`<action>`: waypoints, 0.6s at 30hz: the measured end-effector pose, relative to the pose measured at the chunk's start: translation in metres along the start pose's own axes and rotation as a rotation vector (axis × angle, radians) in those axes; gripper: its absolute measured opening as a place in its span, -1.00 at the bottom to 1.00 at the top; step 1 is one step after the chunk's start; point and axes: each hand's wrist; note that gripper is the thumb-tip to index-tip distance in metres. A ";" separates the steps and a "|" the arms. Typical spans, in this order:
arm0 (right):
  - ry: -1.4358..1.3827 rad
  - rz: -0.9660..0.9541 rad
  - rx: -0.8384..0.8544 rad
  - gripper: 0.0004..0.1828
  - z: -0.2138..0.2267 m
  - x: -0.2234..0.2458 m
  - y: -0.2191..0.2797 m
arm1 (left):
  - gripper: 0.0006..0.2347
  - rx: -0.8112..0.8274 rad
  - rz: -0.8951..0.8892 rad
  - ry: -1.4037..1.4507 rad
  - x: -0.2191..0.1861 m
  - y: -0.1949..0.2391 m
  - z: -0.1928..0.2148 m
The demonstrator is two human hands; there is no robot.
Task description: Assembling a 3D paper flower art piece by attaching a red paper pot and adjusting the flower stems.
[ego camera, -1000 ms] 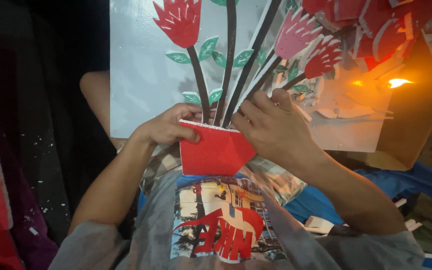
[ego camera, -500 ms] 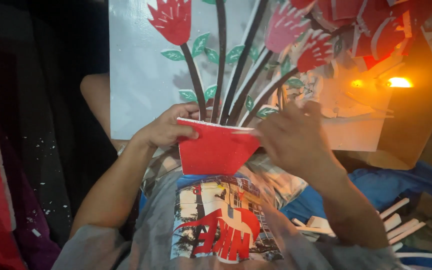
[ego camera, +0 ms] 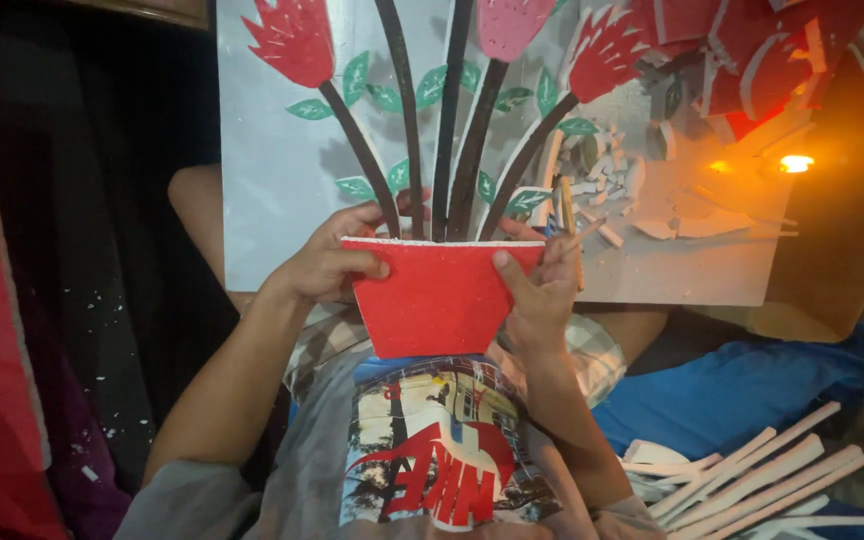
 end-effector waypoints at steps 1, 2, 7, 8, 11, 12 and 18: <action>-0.002 0.001 0.001 -0.44 -0.001 -0.002 0.001 | -0.44 0.000 -0.002 -0.002 0.002 0.002 0.000; -0.020 -0.015 -0.021 -0.43 -0.003 -0.003 0.002 | -0.45 0.002 0.007 -0.002 0.005 0.003 0.001; -0.002 -0.011 -0.067 -0.42 0.004 -0.012 0.004 | -0.47 -0.038 -0.007 -0.026 -0.005 0.008 -0.013; 0.004 0.010 -0.069 -0.40 0.003 -0.012 0.005 | -0.47 -0.048 0.011 -0.036 -0.003 0.007 -0.011; 0.012 0.026 -0.086 -0.38 0.009 -0.019 0.007 | -0.45 -0.077 0.022 -0.029 0.039 -0.002 0.043; 0.015 0.018 -0.100 -0.38 0.012 -0.022 0.007 | -0.43 -0.102 0.014 -0.011 0.058 -0.006 0.068; -0.004 0.030 -0.102 -0.38 -0.002 -0.008 0.010 | -0.44 -0.040 0.023 -0.046 -0.010 0.013 -0.018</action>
Point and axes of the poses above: each hand's wrist, its own y-axis away from the middle knuckle, its own z-axis out of the back of the hand, x = y × z, and after that the axes turned 15 degrees about -x, right-handed
